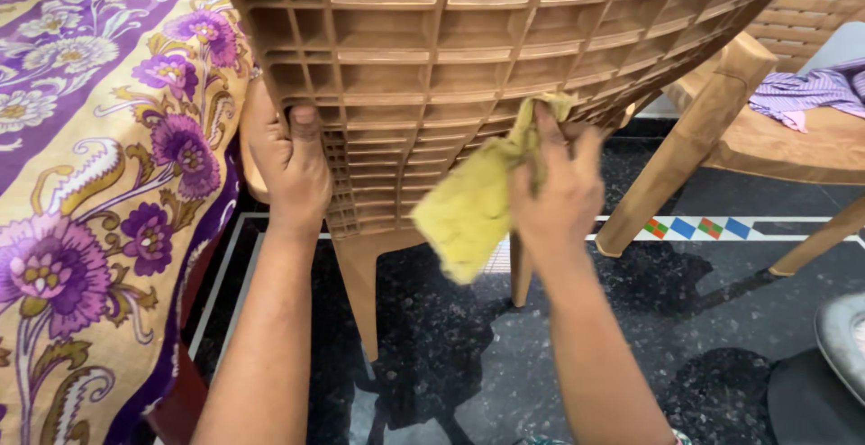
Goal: The person wipes the seat, legs, and back of a plastic chair with a cloth, then rearranges items on a desk, including a pen holder and storage box, and wipes a keyboard by hand.
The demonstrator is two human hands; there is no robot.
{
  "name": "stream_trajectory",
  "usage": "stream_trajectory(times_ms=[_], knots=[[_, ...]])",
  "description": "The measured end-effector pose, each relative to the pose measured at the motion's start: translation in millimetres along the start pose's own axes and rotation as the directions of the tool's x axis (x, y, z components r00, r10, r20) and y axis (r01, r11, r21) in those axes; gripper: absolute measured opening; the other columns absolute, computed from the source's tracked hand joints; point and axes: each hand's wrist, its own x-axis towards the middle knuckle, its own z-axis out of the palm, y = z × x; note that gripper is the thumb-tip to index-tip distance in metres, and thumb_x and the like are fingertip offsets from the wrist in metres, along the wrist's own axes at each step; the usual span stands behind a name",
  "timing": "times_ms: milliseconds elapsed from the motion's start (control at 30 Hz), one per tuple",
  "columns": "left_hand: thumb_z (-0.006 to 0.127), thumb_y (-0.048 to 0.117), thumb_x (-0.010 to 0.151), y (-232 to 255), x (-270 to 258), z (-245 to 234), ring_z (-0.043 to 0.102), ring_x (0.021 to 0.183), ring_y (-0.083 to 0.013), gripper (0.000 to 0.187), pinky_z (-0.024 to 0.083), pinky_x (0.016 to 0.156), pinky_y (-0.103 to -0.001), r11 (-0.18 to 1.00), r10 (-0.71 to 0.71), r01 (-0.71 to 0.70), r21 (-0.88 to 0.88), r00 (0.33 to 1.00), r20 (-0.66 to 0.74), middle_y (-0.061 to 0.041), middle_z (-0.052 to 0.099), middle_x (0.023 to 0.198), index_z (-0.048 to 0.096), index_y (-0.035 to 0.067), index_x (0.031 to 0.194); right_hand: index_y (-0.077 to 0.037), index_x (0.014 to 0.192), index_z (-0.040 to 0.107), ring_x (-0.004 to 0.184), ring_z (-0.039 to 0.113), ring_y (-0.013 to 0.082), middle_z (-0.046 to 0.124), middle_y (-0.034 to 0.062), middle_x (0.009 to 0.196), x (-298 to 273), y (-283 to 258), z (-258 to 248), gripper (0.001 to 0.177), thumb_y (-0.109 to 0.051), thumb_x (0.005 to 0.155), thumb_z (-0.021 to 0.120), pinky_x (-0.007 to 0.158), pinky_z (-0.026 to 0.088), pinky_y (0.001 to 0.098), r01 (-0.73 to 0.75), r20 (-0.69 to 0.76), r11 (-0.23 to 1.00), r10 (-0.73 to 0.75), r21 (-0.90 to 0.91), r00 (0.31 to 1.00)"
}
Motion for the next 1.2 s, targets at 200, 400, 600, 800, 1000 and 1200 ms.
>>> stream_trajectory(times_ms=[200, 400, 600, 800, 1000, 1200], knots=[[0.058, 0.054, 0.111, -1.5, 0.2, 1.3, 0.058, 0.119, -0.0141, 0.064, 0.045, 0.108, -0.027, 0.999, -0.037, 0.036, -0.039, 0.999, -0.013, -0.005, 0.061, 0.126, 0.054, -0.003, 0.139, -0.009, 0.139, 0.065, 0.097, 0.065, 0.0344, 0.055, 0.0156, 0.112, -5.6, -18.2, 9.8, 0.056, -0.003, 0.084, 0.067, 0.083, 0.057, 0.0444, 0.016, -0.018, 0.996, -0.014, 0.088, 1.0], [0.055, 0.054, 0.113, -5.8, -2.6, -0.6, 0.058, 0.122, -0.0138, 0.06, 0.044, 0.111, -0.026, 0.996, 0.029, -0.026, 0.09, 0.999, -0.031, -0.005, 0.061, 0.127, 0.056, -0.002, 0.134, -0.011, 0.146, 0.059, 0.094, 0.064, 0.0334, 0.056, 0.0169, 0.114, 0.7, -50.0, 13.1, 0.062, -0.008, 0.085, 0.068, 0.082, 0.056, 0.0434, 0.105, 0.009, 0.994, -0.105, -0.003, 0.994], [0.06, 0.048, 0.112, -13.0, -5.5, -3.7, 0.056, 0.106, -0.0098, 0.052, 0.045, 0.097, -0.024, 0.999, -0.048, 0.047, -0.022, 0.997, -0.052, -0.002, 0.061, 0.113, 0.058, -0.001, 0.13, -0.016, 0.143, 0.059, 0.094, 0.066, 0.0342, 0.058, 0.0114, 0.108, -5.7, -72.4, 19.1, 0.065, -0.019, 0.08, 0.072, 0.087, 0.052, 0.0528, 0.202, 0.063, 0.97, -0.195, -0.135, 0.979], [0.061, 0.043, 0.112, -19.0, -8.8, -4.6, 0.047, 0.085, -0.006, 0.041, 0.041, 0.077, -0.021, 0.994, -0.098, 0.101, 0.041, 0.993, -0.068, 0.003, 0.054, 0.089, 0.055, 0.003, 0.108, -0.015, 0.148, 0.059, 0.095, 0.066, 0.0348, 0.059, 0.0172, 0.117, -1.0, -49.0, 18.3, 0.063, -0.012, 0.085, 0.066, 0.084, 0.057, 0.0449, -0.012, 0.074, 1.0, 0.011, 0.012, 0.997], [0.058, 0.046, 0.113, -12.3, -8.5, -7.9, 0.048, 0.084, -0.0055, 0.043, 0.042, 0.076, -0.022, 0.993, -0.075, 0.078, 0.088, 0.997, -0.03, 0.001, 0.056, 0.092, 0.053, 0.003, 0.109, -0.009, 0.144, 0.06, 0.088, 0.069, 0.0272, 0.063, 0.0113, 0.109, -0.5, -72.5, 24.7, 0.063, -0.006, 0.081, 0.064, 0.08, 0.059, 0.0432, 0.138, 0.033, 0.984, -0.143, 0.111, 0.989], [0.056, 0.054, 0.11, -13.9, -8.8, -8.4, 0.047, 0.082, -0.0066, 0.051, 0.042, 0.073, -0.024, 0.995, -0.055, 0.057, 0.087, 0.998, -0.014, 0.0, 0.055, 0.086, 0.052, 0.003, 0.111, -0.011, 0.153, 0.049, 0.075, 0.067, 0.0213, 0.066, 0.0141, 0.115, -3.6, -80.6, 42.5, 0.066, -0.004, 0.088, 0.064, 0.065, 0.058, 0.0327, 0.238, 0.096, 0.967, -0.247, 0.095, 0.964]])
